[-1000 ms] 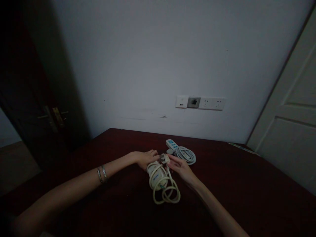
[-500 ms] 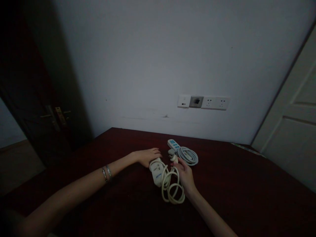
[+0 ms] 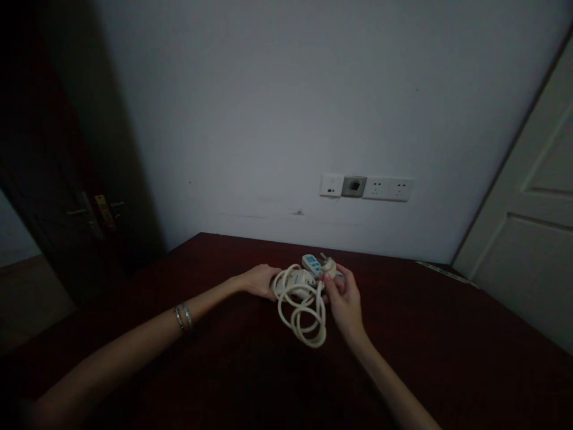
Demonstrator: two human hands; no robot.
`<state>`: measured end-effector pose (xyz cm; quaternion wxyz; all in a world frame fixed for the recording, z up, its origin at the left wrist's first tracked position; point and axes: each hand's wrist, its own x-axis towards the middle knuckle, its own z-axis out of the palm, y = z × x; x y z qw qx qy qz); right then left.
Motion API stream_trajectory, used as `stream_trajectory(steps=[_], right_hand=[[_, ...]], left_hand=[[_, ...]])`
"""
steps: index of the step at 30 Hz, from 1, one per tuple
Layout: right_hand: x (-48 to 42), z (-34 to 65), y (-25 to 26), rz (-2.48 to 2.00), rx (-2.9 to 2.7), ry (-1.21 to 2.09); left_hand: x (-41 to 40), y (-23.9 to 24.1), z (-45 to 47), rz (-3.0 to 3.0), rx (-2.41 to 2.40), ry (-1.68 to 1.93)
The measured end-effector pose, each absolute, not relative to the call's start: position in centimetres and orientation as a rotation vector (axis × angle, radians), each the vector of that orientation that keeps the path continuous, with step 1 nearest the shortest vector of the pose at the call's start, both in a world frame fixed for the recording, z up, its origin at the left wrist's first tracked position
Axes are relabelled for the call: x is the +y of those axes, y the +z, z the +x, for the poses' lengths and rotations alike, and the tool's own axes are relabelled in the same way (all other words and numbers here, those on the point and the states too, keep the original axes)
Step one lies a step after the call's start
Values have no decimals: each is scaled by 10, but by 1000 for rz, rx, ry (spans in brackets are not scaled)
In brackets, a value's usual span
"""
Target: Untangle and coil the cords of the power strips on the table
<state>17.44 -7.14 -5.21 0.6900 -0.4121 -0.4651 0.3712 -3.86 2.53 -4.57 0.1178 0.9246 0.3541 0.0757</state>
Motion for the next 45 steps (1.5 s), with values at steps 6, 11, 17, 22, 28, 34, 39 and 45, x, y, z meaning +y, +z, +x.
stream_trajectory(steps=[6, 11, 17, 22, 28, 34, 39, 45], right_hand=[[-82, 149, -38, -800, -1190, 689], [-71, 160, -42, -853, -1078, 776], [-56, 173, -59, -997, -1009, 1070], [-56, 163, -51, -958, -1160, 1154], [-62, 166, -36, -843, -1287, 1158], [-63, 179, -49, -861, -1550, 1171], [-60, 183, -53, -894, -1720, 1114], [-56, 170, -67, -890, -1714, 1077]], left_hand=[[21, -47, -28, 2560, 1272, 347], [22, -36, -38, 2430, 1025, 540], [9, -17, -49, 2460, 620, 528], [-5, -5, -41, 2595, 426, 213], [-2, 11, -38, 2735, 496, -53], [7, -3, -33, 2837, 444, -165], [17, -25, -30, 2780, 256, -19], [21, -40, -33, 2615, 234, 21]])
